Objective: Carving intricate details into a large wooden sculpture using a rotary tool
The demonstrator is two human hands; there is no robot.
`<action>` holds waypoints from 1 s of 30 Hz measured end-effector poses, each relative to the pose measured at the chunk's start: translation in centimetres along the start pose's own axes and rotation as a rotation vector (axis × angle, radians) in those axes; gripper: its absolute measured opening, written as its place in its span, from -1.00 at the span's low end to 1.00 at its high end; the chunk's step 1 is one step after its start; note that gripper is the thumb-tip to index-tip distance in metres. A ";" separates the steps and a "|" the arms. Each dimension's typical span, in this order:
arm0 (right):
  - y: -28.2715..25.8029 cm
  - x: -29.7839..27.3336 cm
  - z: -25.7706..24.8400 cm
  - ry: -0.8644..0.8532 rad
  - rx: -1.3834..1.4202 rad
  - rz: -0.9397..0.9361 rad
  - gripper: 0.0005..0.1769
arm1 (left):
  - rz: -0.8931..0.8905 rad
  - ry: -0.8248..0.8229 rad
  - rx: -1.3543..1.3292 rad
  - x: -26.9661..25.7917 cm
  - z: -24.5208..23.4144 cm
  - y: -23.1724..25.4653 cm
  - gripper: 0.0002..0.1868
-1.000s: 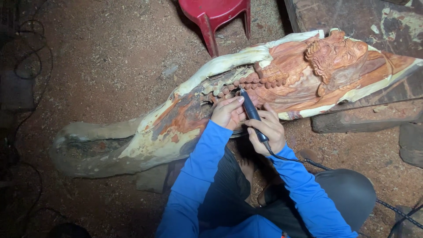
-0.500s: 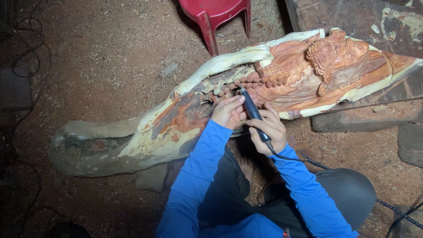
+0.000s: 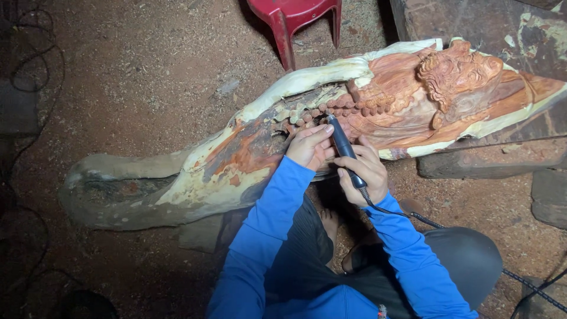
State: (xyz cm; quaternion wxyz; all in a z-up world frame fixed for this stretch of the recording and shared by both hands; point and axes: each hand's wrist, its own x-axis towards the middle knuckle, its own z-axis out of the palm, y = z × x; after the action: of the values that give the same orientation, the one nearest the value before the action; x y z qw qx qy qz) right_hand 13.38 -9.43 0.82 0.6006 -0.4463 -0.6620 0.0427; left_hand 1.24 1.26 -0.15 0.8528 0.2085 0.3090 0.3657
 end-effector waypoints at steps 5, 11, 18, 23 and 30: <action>0.1 0.0 -0.1 -0.005 0.012 0.001 -0.84 | -0.006 -0.002 0.009 0.4 -0.4 -0.4 -0.66; 0.0 0.1 -0.2 -0.020 0.003 0.009 -0.86 | -0.002 -0.014 0.020 -0.1 0.1 0.0 -0.62; 0.0 0.1 -0.4 -0.024 0.029 0.016 -0.85 | 0.000 0.007 -0.002 -0.7 0.7 0.5 -0.65; 0.1 0.1 -0.4 -0.032 0.041 0.016 -0.85 | -0.005 0.022 -0.001 -1.7 2.0 1.4 -0.66; 0.1 -0.2 -0.2 -0.032 0.020 0.018 -0.85 | -0.007 0.018 0.013 -1.6 1.8 1.3 -0.67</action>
State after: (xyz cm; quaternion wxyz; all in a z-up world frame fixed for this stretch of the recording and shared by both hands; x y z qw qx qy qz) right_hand 13.56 -9.61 0.66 0.5940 -0.4456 -0.6669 0.0621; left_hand 0.94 0.63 2.56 0.8498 0.2098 0.3201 0.3624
